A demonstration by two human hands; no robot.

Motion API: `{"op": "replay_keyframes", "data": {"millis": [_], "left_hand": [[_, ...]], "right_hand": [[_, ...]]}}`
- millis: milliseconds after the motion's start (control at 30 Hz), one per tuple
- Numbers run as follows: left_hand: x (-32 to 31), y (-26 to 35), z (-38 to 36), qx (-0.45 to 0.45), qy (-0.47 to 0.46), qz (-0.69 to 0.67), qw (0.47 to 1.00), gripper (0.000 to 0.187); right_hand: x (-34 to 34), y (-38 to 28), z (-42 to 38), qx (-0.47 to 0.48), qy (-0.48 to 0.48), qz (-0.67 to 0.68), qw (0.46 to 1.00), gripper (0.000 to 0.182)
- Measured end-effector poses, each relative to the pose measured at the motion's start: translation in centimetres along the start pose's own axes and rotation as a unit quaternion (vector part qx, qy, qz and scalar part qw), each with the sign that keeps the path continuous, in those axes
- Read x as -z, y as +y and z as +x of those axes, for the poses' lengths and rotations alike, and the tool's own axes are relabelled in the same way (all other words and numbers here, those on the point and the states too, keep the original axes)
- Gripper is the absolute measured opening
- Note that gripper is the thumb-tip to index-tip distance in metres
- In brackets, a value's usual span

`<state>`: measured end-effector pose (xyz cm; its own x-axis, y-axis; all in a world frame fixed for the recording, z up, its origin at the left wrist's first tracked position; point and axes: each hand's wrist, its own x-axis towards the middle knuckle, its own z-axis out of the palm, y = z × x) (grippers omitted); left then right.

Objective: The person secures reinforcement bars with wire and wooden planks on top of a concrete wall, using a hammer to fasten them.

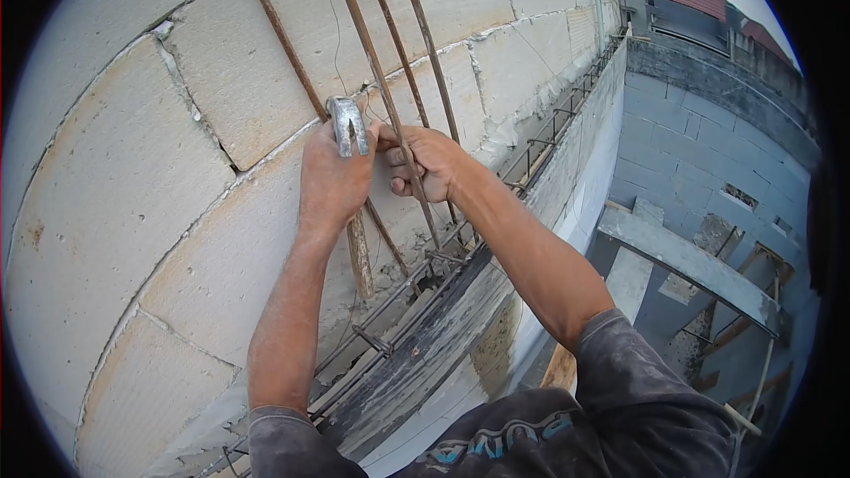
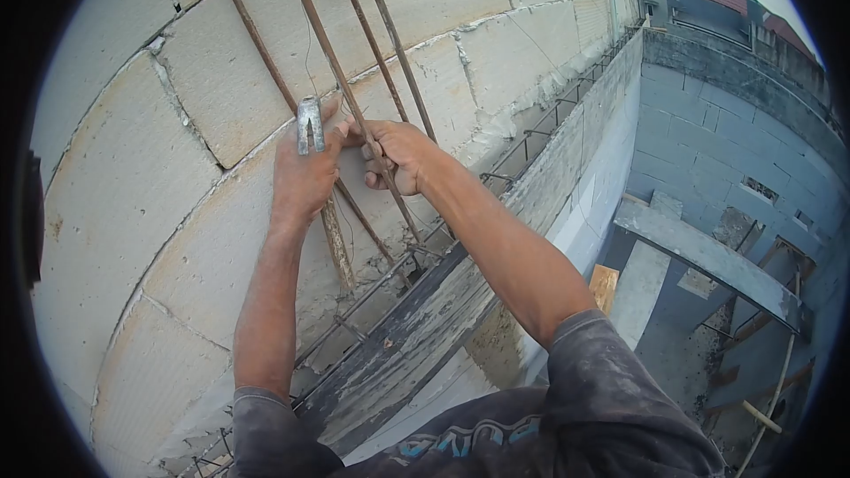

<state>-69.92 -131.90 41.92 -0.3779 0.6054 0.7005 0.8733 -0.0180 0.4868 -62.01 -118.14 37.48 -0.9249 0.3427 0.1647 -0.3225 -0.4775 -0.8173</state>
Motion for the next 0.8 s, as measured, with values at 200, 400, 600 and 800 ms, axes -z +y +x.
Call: {"op": "replay_keyframes", "data": {"millis": [200,400,600,800], "left_hand": [[-0.1,0.2,0.0,0.036,-0.011,-0.019,0.999,0.043],[0.1,0.5,-0.1,0.066,-0.028,-0.029,0.997,0.039],[0.3,0.7,0.1,0.075,-0.040,-0.028,0.996,0.037],[-0.1,-0.3,-0.1,0.026,-0.006,-0.028,0.999,0.038]], "right_hand": [[-2.0,1.3,-3.3,0.206,0.123,-0.124,0.963,0.035],[-1.1,-0.1,-2.6,0.231,0.032,-0.184,0.955,0.047],[-2.1,-1.3,-2.6,0.245,0.107,-0.310,0.912,0.056],[-2.2,-0.4,-1.4,0.268,0.114,-0.219,0.931,0.046]]}}
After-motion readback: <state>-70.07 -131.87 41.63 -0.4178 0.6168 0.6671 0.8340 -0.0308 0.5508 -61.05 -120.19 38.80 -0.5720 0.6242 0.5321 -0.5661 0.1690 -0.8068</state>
